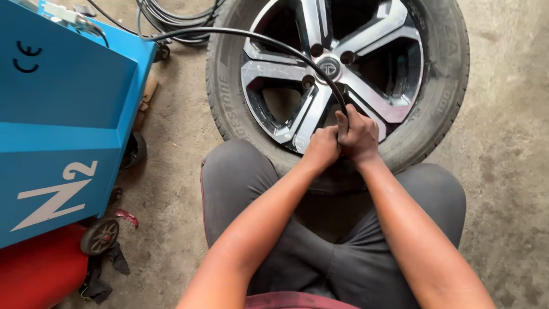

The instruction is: The person sits on the floor of a tire shop with a detached car wheel and attaches an inflation hose to the tire valve. They press buttons on the blue nitrogen tire inflator machine, hold the hose on the valve while the tire fills, then remove the hose from the valve.

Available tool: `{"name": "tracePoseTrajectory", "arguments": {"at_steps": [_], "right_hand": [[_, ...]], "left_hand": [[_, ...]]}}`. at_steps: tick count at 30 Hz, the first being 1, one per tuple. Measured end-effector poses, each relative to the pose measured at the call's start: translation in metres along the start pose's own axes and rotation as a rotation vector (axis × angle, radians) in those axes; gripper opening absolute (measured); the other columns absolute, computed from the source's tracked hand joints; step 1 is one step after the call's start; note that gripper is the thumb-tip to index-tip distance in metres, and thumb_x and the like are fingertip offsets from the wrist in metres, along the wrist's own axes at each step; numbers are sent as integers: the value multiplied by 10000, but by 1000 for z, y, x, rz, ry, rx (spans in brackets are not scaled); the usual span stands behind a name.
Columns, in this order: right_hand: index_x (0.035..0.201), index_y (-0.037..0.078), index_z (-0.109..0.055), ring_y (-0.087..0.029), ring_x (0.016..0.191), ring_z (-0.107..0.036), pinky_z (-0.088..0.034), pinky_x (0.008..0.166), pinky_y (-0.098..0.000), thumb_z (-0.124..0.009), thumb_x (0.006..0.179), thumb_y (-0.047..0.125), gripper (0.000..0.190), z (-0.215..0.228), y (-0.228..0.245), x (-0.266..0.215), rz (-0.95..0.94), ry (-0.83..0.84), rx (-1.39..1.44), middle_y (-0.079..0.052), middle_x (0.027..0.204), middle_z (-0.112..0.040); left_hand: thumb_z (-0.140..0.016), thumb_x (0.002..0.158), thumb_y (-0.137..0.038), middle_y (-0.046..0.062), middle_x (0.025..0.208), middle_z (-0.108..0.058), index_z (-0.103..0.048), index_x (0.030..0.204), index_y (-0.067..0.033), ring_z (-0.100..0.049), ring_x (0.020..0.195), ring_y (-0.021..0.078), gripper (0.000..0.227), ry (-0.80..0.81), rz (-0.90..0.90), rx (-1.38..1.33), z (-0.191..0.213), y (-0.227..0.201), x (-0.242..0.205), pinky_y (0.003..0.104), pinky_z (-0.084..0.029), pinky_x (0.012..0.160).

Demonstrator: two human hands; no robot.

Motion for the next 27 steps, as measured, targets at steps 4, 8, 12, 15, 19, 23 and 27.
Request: {"name": "tracePoseTrajectory", "arguments": {"at_steps": [4, 8, 12, 15, 19, 23, 27], "right_hand": [[928, 62, -595, -416, 639, -636, -477, 560, -499, -581, 1097, 334, 320, 5, 2, 2, 13, 6, -24, -150, 688, -632], [985, 35, -656, -393, 691, -675, -508, 620, -470, -631, 1014, 307, 275, 25, 15, 12, -156, 176, 112, -184, 733, -658], [1180, -8, -648, -283, 900, -668, -524, 826, -381, -519, 977, 60, 250, 61, 31, 31, -119, 119, 294, -184, 995, -683], [1279, -9, -607, -184, 828, -577, -504, 818, -335, -392, 918, -61, 423, 61, 45, 31, -245, 130, 589, -127, 964, -617], [1274, -7, -570, -178, 948, -638, -550, 915, -320, -369, 838, -112, 491, 8, 138, 62, -94, 369, 719, -75, 1018, -645], [1263, 39, -589, -193, 938, -732, -574, 874, -334, -534, 832, -73, 449, -85, 257, 86, 82, 859, 576, -86, 979, -745], [1204, 71, -624, -183, 969, -783, -598, 826, -341, -658, 906, 55, 301, -221, 301, 76, 96, 1206, 368, -89, 992, -803]], "left_hand": [[-629, 838, -99, 266, 902, -709, -713, 958, -55, -650, 921, 496, 154, -32, -43, 5, 3, -2, 0, 573, -518, 849], [-661, 800, -106, 242, 918, -717, -714, 987, -69, -665, 918, 473, 198, -18, -46, 11, -4, 3, -2, 544, -539, 853], [-760, 883, -274, 162, 1046, -743, -766, 1031, -125, -669, 1016, 400, 210, 31, 123, 44, 2, -6, -1, 480, -536, 904], [-735, 755, -237, 136, 1128, -740, -730, 1137, -127, -704, 1047, 363, 397, 14, 12, -44, -44, 37, 12, 444, -556, 940], [-661, 929, -272, 252, 1177, -693, -701, 1229, -127, -658, 1105, 447, 336, 116, 218, 22, -18, 11, -3, 541, -529, 945], [-668, 910, -287, 232, 1160, -683, -699, 1202, -127, -651, 1097, 414, 334, -69, 211, 109, -41, 6, -18, 510, -521, 947], [-676, 891, -301, 211, 1143, -673, -697, 1176, -128, -644, 1090, 381, 334, -242, 251, 207, -65, 43, -16, 479, -513, 948]]}}
Point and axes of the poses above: each hand's wrist, its own x-axis towards the middle knuckle, its own z-axis out of the back of the hand, y = z × x, the point moved 5 cm from there along x, towards the middle knuckle
